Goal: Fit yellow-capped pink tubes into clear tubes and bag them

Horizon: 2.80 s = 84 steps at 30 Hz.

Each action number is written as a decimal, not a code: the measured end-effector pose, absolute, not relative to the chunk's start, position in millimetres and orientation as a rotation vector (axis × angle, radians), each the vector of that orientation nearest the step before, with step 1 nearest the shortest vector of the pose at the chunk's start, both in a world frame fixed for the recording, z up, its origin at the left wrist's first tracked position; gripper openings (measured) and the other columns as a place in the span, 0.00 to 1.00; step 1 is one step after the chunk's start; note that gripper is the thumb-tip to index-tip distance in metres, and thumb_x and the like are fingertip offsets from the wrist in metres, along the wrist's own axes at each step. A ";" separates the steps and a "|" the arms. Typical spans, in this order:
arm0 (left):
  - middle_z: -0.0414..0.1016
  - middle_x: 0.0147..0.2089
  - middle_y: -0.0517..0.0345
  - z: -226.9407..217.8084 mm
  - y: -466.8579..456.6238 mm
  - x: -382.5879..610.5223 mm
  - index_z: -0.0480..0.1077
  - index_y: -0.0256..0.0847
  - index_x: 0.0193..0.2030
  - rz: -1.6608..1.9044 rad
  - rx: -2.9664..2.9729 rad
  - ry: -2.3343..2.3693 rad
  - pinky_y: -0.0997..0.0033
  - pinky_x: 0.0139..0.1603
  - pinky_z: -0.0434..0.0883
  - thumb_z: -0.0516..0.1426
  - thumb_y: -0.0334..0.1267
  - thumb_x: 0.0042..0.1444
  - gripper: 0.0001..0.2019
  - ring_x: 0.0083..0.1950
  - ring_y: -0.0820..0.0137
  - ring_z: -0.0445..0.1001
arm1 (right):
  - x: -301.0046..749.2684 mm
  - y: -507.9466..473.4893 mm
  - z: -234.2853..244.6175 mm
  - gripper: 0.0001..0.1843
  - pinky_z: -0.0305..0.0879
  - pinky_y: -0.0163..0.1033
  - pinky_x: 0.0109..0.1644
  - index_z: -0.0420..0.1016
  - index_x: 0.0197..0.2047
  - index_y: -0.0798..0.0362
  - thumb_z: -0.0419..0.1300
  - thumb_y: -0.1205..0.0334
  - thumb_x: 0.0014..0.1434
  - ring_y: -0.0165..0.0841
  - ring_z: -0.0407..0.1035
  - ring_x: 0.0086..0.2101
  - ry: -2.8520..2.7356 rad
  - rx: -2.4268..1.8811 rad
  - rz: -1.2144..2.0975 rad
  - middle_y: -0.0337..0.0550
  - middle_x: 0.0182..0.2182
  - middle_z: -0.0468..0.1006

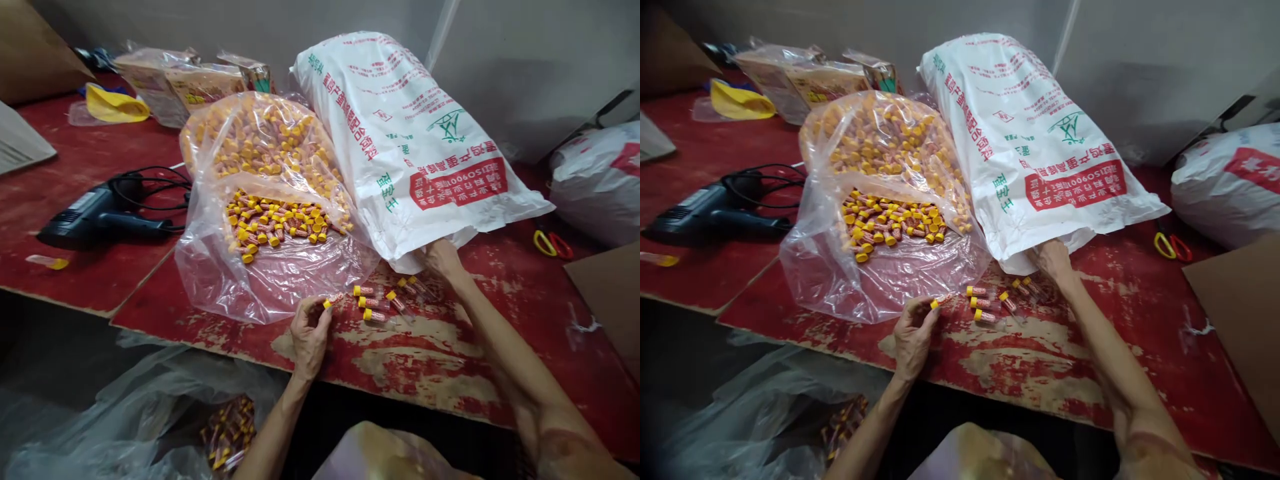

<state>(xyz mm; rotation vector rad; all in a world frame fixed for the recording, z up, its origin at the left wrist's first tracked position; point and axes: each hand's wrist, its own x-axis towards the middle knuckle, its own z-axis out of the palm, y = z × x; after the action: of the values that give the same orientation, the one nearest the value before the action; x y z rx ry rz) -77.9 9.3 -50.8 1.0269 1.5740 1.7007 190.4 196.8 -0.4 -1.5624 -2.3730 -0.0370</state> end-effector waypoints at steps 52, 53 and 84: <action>0.76 0.37 0.57 -16.7 -21.8 0.3 0.70 0.39 0.37 1.459 0.413 0.952 0.69 0.41 0.72 0.68 0.38 0.40 0.17 0.36 0.71 0.76 | 173.1 19.6 15.1 0.11 0.62 0.34 0.35 0.74 0.43 0.51 0.56 0.59 0.58 0.30 0.67 0.32 -2.115 -1.142 1.066 0.40 0.34 0.75; 0.76 0.36 0.57 -16.4 -23.1 -0.1 0.70 0.38 0.36 1.470 0.415 0.970 0.69 0.41 0.72 0.68 0.38 0.40 0.17 0.36 0.71 0.76 | 172.5 19.0 14.3 0.12 0.62 0.34 0.36 0.73 0.45 0.51 0.56 0.59 0.58 0.30 0.67 0.32 -2.128 -1.139 1.050 0.41 0.35 0.75; 0.78 0.42 0.55 -26.5 -37.3 7.9 0.78 0.41 0.39 1.446 0.569 1.102 0.68 0.52 0.67 0.63 0.40 0.49 0.11 0.47 0.66 0.74 | 160.2 1.4 6.8 0.11 0.66 0.40 0.45 0.67 0.48 0.49 0.53 0.62 0.61 0.34 0.69 0.42 -2.050 -1.167 1.041 0.44 0.43 0.73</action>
<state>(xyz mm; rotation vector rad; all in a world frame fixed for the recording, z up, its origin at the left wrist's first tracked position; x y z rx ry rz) 7.9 -37.3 -26.5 0.5693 1.1015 1.4462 160.2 1.4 6.8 -1.1672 -2.0504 1.0409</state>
